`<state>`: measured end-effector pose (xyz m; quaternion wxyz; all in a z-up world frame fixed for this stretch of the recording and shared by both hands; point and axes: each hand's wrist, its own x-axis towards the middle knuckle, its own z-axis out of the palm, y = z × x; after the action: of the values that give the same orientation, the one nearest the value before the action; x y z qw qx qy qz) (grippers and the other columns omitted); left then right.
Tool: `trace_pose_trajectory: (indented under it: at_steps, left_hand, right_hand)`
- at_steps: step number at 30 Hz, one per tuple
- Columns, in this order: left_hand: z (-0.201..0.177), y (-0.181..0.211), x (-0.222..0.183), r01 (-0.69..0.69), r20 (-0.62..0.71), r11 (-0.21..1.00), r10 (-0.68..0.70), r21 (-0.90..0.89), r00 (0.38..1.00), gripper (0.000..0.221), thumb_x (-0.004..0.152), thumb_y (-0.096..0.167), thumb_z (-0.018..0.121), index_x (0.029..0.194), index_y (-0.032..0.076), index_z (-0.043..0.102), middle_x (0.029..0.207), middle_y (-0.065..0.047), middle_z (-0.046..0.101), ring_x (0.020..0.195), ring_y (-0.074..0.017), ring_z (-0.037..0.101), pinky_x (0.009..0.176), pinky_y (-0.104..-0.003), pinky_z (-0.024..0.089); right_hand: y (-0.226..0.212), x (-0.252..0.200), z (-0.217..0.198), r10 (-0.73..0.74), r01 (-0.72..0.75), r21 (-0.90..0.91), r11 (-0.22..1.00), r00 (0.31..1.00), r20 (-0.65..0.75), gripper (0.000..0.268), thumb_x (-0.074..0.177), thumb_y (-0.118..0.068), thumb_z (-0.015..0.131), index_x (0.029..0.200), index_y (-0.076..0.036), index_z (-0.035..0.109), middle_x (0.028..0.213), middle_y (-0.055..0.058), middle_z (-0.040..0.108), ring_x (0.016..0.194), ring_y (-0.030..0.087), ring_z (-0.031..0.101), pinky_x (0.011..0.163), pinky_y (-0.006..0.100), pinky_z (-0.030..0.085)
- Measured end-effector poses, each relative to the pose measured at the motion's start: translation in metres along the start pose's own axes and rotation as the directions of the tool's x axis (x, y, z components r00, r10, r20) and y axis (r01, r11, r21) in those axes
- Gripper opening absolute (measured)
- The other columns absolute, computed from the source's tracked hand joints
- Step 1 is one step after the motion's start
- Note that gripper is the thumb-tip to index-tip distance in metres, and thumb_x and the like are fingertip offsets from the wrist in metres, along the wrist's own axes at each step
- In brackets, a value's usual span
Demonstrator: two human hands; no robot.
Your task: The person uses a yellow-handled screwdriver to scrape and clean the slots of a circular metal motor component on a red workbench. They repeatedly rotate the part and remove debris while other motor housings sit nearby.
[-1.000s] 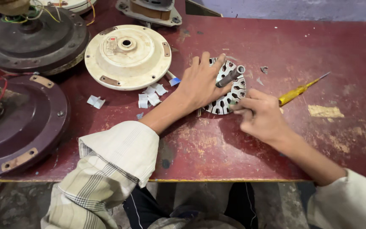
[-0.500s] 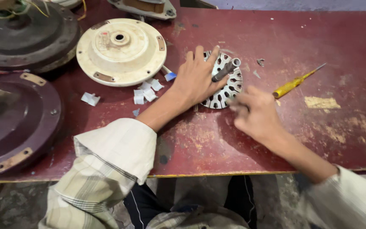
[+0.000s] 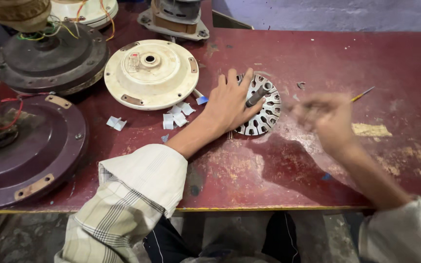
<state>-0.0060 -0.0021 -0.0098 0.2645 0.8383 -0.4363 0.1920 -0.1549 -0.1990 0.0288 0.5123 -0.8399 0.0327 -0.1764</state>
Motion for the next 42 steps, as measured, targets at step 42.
trace_pose_trajectory:
  at_steps: [42]
  left_hand:
    - [-0.013,0.004,-0.005,0.016,0.028,0.999,-0.017,0.036,0.999,0.080,0.093,0.054,0.065,0.149,0.001,0.044,0.114,-0.028,0.054,0.102,-0.0453,0.058,0.077,-0.053,0.055]
  right_hand:
    - [0.028,0.041,0.021,-0.439,0.377,-0.326,0.867,0.887,-0.145,0.014,0.094,-0.001,0.072,0.106,0.004,0.076,0.089,0.016,0.078,0.084,0.020,0.079,0.070,0.031,0.060]
